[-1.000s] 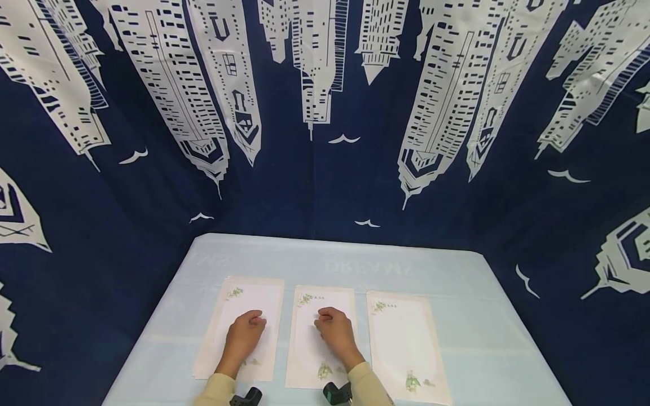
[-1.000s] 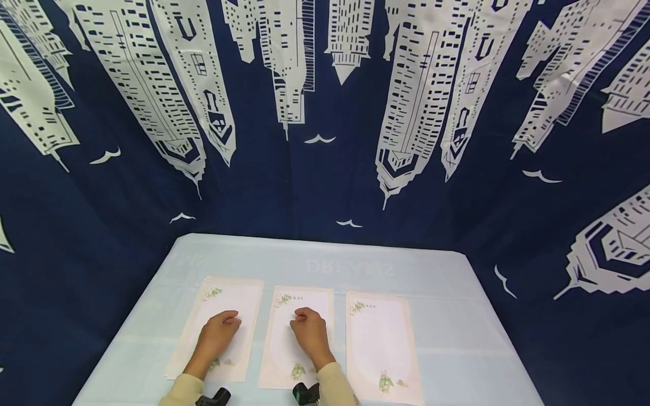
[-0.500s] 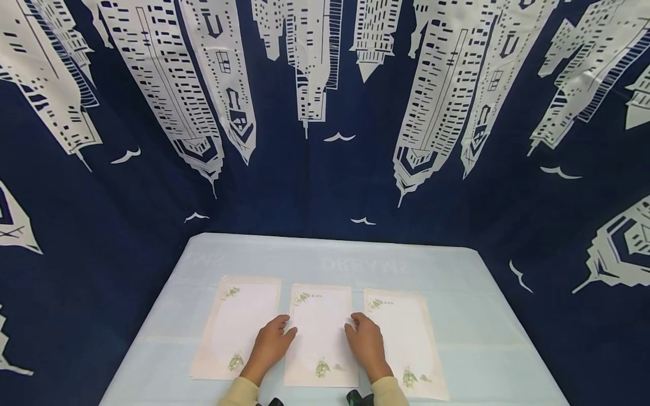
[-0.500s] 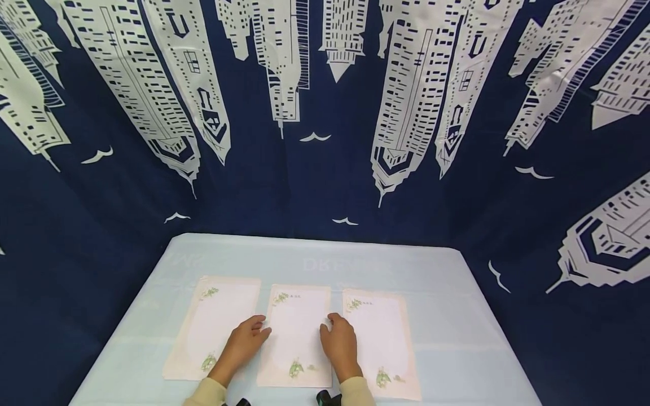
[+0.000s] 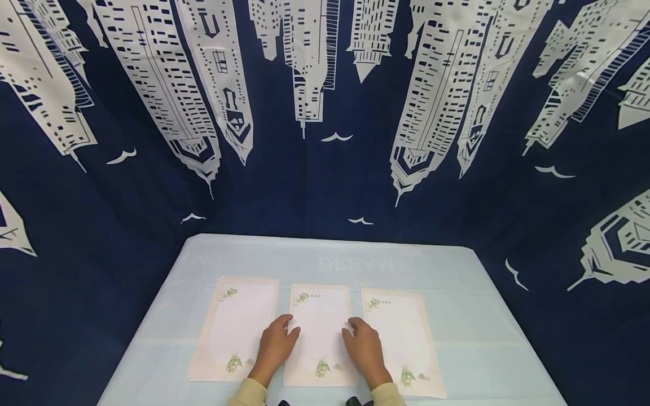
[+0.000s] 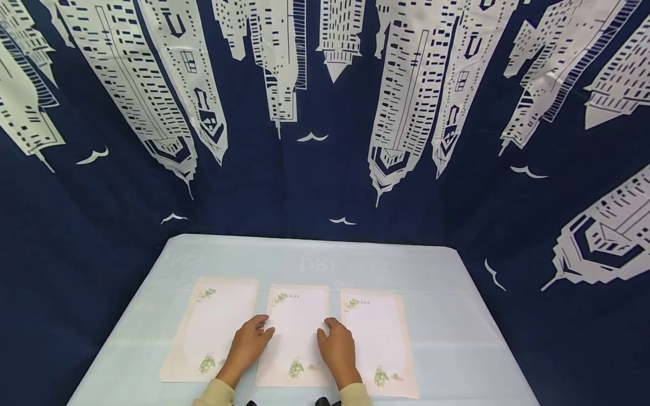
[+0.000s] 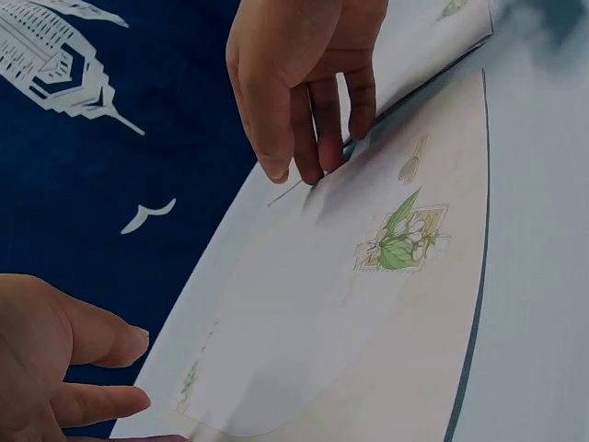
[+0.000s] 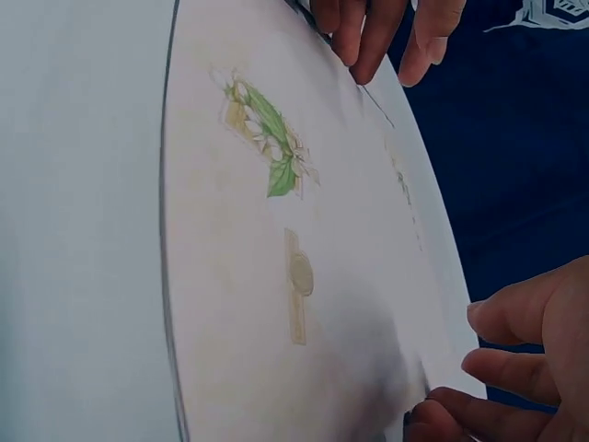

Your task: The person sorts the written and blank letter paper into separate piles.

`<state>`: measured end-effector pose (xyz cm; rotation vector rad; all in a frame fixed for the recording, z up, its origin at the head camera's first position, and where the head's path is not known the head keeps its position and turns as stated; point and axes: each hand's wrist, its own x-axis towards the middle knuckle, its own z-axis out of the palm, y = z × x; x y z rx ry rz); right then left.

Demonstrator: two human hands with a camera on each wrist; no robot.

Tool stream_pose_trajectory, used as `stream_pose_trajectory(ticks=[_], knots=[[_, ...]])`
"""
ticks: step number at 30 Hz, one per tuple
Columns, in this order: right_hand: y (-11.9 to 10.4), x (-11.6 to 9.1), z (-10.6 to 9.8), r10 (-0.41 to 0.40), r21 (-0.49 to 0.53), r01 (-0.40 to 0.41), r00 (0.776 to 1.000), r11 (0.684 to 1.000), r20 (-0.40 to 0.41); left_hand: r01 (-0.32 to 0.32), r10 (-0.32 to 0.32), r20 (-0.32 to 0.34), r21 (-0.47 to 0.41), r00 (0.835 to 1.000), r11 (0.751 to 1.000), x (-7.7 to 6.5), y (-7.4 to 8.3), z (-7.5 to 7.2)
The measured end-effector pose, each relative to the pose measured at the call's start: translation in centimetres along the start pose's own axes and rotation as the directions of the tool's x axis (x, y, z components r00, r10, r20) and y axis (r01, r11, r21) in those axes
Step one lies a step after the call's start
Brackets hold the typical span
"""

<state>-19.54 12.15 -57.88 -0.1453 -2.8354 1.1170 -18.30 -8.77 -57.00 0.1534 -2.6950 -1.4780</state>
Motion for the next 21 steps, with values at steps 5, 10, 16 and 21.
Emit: stream_pose_trajectory(ticks=[5, 10, 16, 21], knots=[[0.3, 0.1, 0.1, 0.007, 0.079, -0.002, 0.999, 0.997, -0.052, -0.028, 0.023, -0.077, -0.061, 0.997, 0.998, 0.1, -0.4, 0.1], [0.8, 0.4, 0.1, 0.011, 0.185, 0.006, 0.995, 0.983, -0.094, -0.026, 0.002, -0.153, -0.156, 0.988, 0.987, 0.4, -0.7, 0.4], [1.1, 0.8, -0.3, 0.014, 0.255, 0.016, 0.993, 0.967, -0.116, -0.010, -0.034, -0.177, -0.243, 0.984, 0.970, 0.7, -0.8, 0.7], [1.6, 1.2, -1.2, 0.040, 0.304, 0.000, 0.991, 0.953, -0.125, -0.003, -0.046, -0.170, -0.277, 0.984, 0.961, 0.8, -0.6, 1.1]])
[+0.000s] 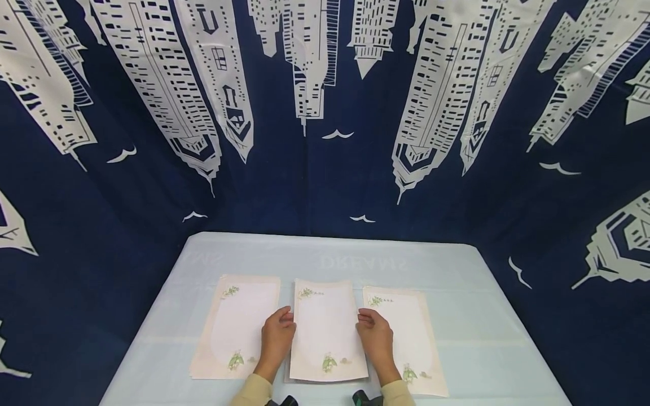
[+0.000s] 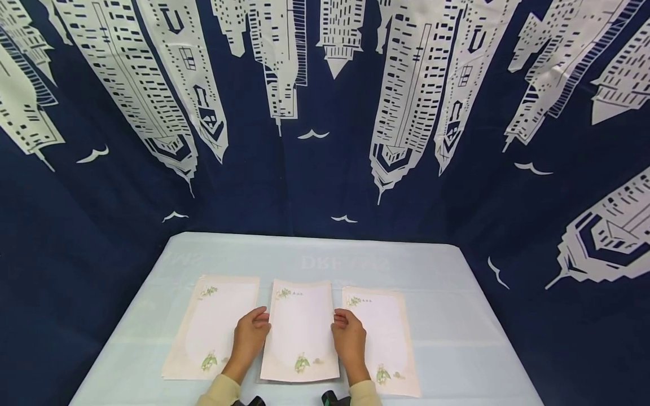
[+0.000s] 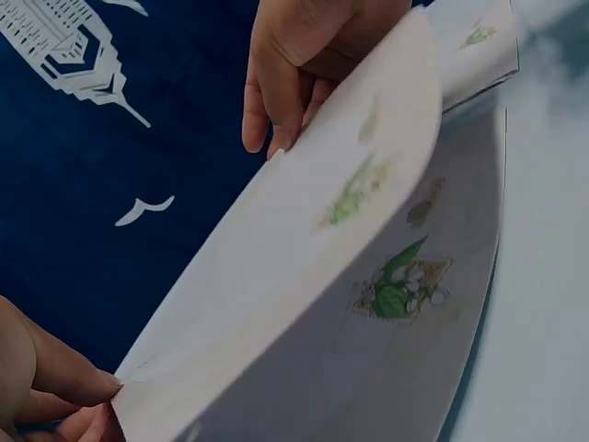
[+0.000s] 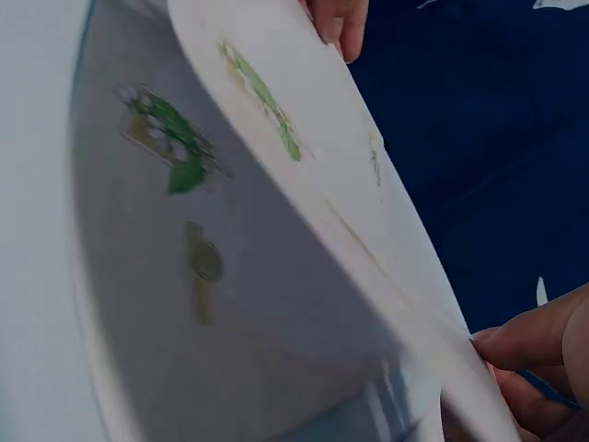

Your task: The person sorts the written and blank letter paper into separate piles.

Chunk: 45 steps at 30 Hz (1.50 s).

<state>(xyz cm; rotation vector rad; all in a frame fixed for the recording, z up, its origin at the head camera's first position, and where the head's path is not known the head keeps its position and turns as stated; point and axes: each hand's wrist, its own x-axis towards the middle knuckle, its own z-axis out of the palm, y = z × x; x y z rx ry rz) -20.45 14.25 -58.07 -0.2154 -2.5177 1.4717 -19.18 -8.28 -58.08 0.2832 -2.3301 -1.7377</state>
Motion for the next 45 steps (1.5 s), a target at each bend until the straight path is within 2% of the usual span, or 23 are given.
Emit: stream_pose_trajectory(ticks=[6, 15, 26, 33, 36, 39, 45], knots=[[0.5, 0.7, -2.0, 0.043, 0.000, -0.043, 0.999, 0.999, -0.012, 0.023, -0.023, 0.041, 0.004, 0.999, 1.000, -0.1, 0.7, 1.4], [1.1, 1.4, -5.7, 0.072, -0.082, -0.077, 0.996, 0.994, -0.058, -0.028, 0.030, 0.090, -0.026, 0.995, 0.999, -0.3, 1.9, 5.1], [3.0, 1.3, -9.5, 0.125, -0.112, -0.138, 0.986, 0.984, -0.111, -0.108, 0.119, 0.220, -0.059, 0.968, 0.992, -0.9, 2.8, 9.3], [4.6, 1.5, -11.8, 0.151, -0.177, -0.179, 0.976, 0.968, -0.160, -0.127, 0.135, 0.245, -0.051, 0.960, 0.991, -1.6, 3.1, 12.0], [4.9, 1.5, -12.3, 0.155, -0.195, -0.190, 0.971, 0.962, -0.180, -0.128, 0.133, 0.284, -0.035, 0.950, 0.991, -1.9, 3.3, 12.9], [5.3, 1.6, -12.6, 0.153, -0.212, -0.195, 0.967, 0.958, -0.202, -0.121, 0.115, 0.345, -0.004, 0.931, 0.993, -2.3, 3.5, 13.3], [6.1, 1.6, -12.7, 0.161, -0.249, -0.214, 0.963, 0.945, -0.215, -0.080, 0.061, 0.439, 0.026, 0.896, 0.996, -2.7, 3.9, 13.4]])
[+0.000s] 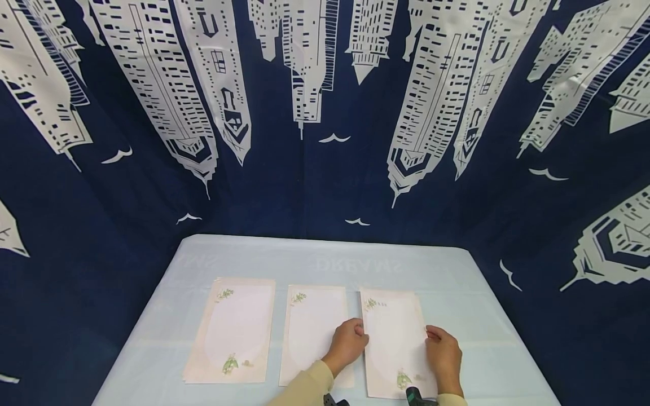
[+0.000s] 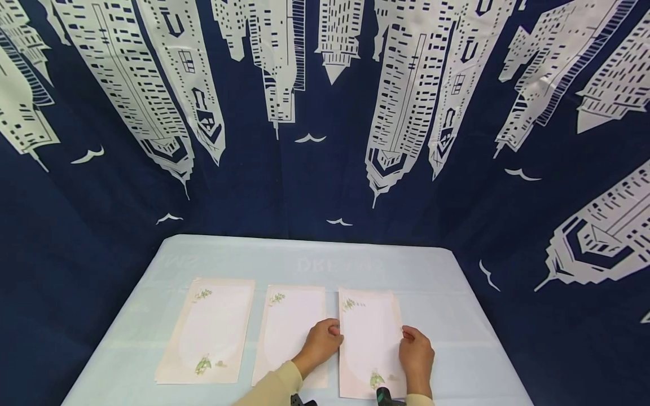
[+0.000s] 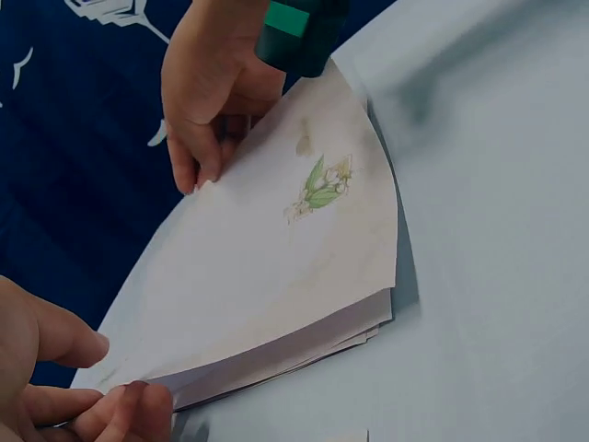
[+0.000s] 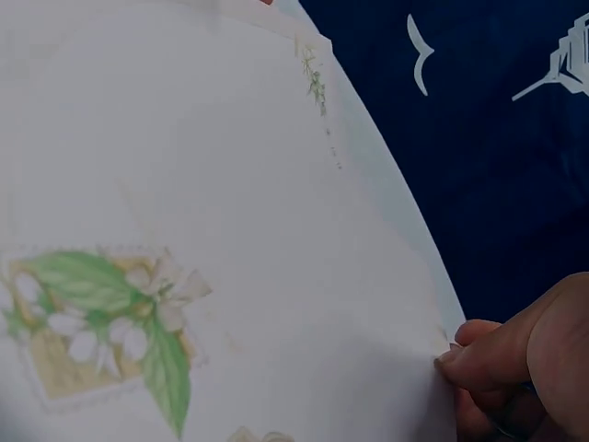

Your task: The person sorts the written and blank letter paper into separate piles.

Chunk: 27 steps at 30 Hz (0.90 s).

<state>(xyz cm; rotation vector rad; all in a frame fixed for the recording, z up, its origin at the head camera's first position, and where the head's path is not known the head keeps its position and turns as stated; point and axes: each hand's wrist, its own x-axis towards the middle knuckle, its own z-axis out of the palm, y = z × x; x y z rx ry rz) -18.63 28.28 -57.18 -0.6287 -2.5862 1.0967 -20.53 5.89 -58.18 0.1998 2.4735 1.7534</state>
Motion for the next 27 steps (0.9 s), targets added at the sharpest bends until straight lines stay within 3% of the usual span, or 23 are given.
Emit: stream_pose_trajectory(ticks=[6, 16, 22, 27], knots=[[0.7, 0.1, 0.3, 0.056, -0.018, -0.055, 0.998, 0.998, 0.030, 0.032, -0.033, 0.057, 0.006, 0.998, 0.999, -0.1, 0.2, -0.2], [0.6, 0.2, 0.6, 0.127, -0.017, -0.126, 0.991, 0.992, 0.041, 0.035, -0.045, 0.102, 0.097, 0.994, 0.995, -0.2, 0.5, -1.2], [-0.5, -0.4, 1.1, 0.079, -0.005, -0.078, 0.995, 0.997, 0.056, 0.048, -0.052, 0.095, 0.043, 0.994, 0.998, -0.3, -0.1, -2.5], [-1.6, -1.2, 2.4, 0.005, 0.024, -0.006, 0.998, 1.000, 0.063, 0.036, -0.037, 0.040, 0.035, 0.999, 0.999, -0.4, -0.5, -4.5]])
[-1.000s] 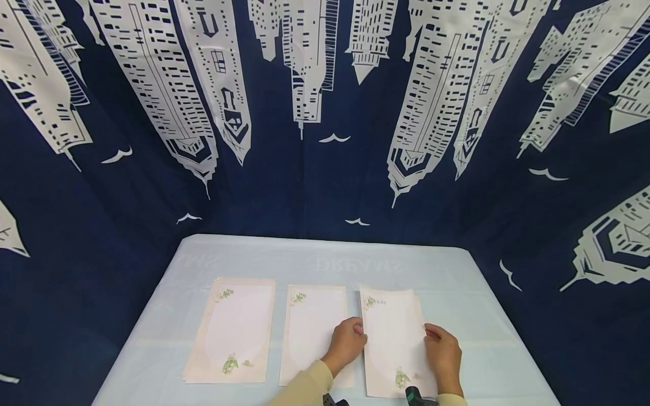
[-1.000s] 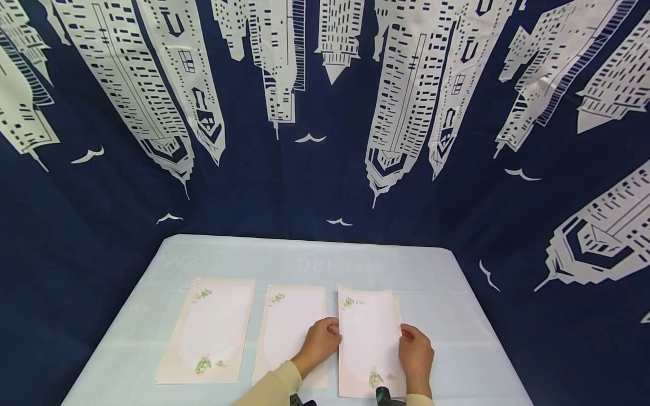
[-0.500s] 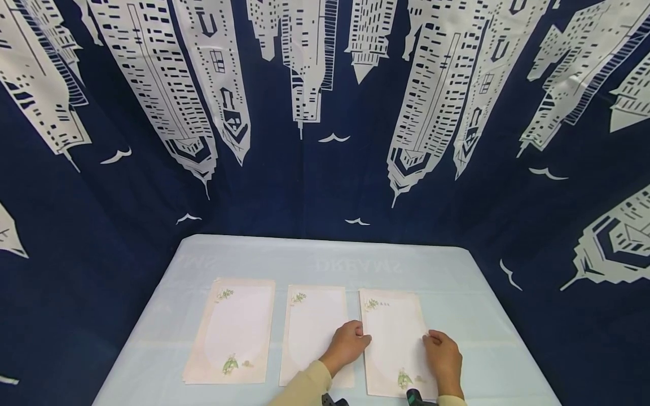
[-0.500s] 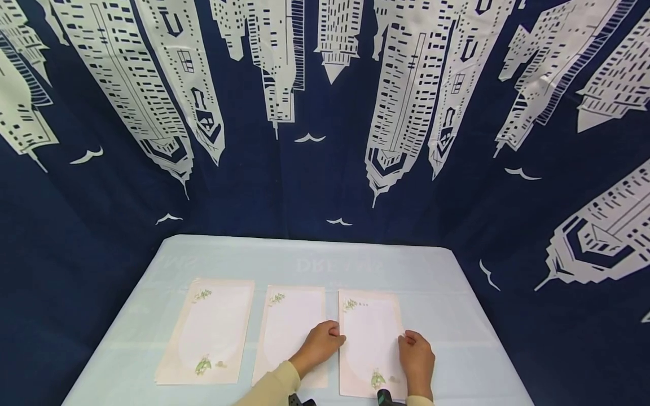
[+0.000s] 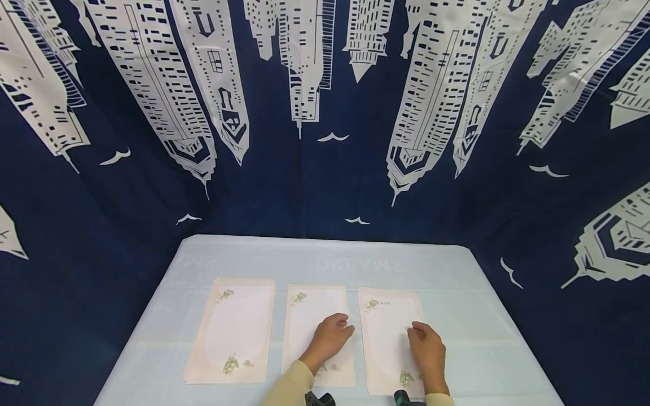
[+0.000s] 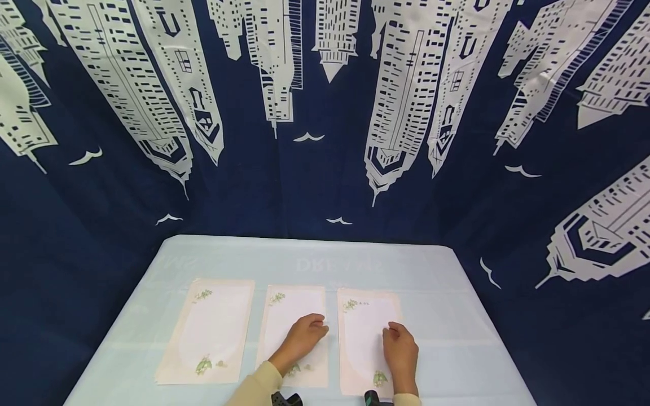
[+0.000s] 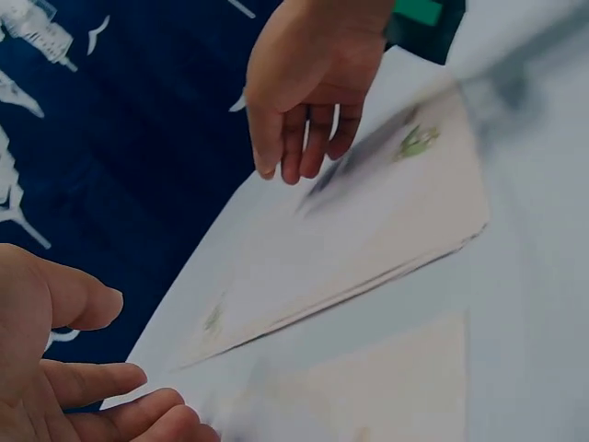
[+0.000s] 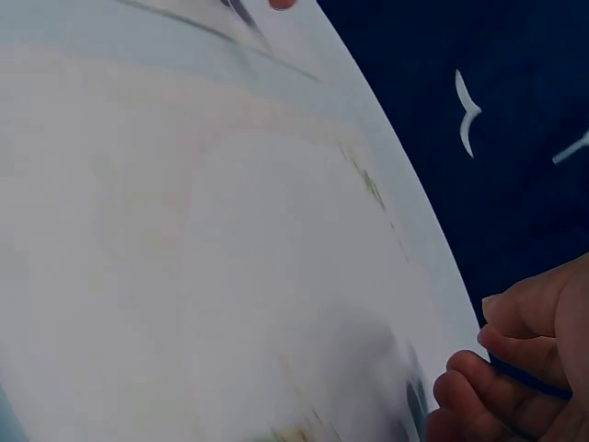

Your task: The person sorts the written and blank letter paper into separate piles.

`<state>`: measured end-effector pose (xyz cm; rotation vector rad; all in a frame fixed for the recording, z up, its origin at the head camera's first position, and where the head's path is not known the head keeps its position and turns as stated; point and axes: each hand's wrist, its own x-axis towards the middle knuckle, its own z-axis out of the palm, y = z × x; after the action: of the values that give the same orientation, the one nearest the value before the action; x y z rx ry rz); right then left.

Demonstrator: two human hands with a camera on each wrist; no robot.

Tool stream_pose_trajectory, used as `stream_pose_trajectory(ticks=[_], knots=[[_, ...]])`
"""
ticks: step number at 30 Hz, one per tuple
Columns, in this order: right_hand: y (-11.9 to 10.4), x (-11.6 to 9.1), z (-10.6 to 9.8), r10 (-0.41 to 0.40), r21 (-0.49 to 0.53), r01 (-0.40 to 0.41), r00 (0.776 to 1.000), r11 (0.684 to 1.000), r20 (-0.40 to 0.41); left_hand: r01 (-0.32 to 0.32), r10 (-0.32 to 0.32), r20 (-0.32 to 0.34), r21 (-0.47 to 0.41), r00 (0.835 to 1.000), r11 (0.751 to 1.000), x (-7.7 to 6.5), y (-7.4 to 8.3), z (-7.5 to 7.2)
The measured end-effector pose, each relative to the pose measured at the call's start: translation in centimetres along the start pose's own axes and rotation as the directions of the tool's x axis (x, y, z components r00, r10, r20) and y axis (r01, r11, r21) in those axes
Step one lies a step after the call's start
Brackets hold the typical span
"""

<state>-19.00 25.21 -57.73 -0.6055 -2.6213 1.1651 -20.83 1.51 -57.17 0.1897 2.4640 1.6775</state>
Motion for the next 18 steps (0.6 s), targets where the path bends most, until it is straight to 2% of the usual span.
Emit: stream_pose_trajectory(ticks=[9, 13, 18], knots=[[-3.1, -1.1, 4.4, -0.097, 0.022, 0.096, 0.993, 0.995, 0.071, 0.006, -0.004, -0.145, 0.011, 0.989, 1.000, -0.4, -1.9, -4.6], [-4.5, -1.8, 5.9, -0.152, 0.046, 0.148, 0.981, 0.988, 0.120, 0.027, -0.023, -0.183, 0.020, 0.983, 0.999, -1.1, -2.6, -6.5], [-6.2, -2.8, 7.3, -0.185, 0.038, 0.181, 0.961, 0.983, 0.205, 0.061, -0.045, -0.254, 0.055, 0.966, 0.997, -2.0, -3.0, -8.6]])
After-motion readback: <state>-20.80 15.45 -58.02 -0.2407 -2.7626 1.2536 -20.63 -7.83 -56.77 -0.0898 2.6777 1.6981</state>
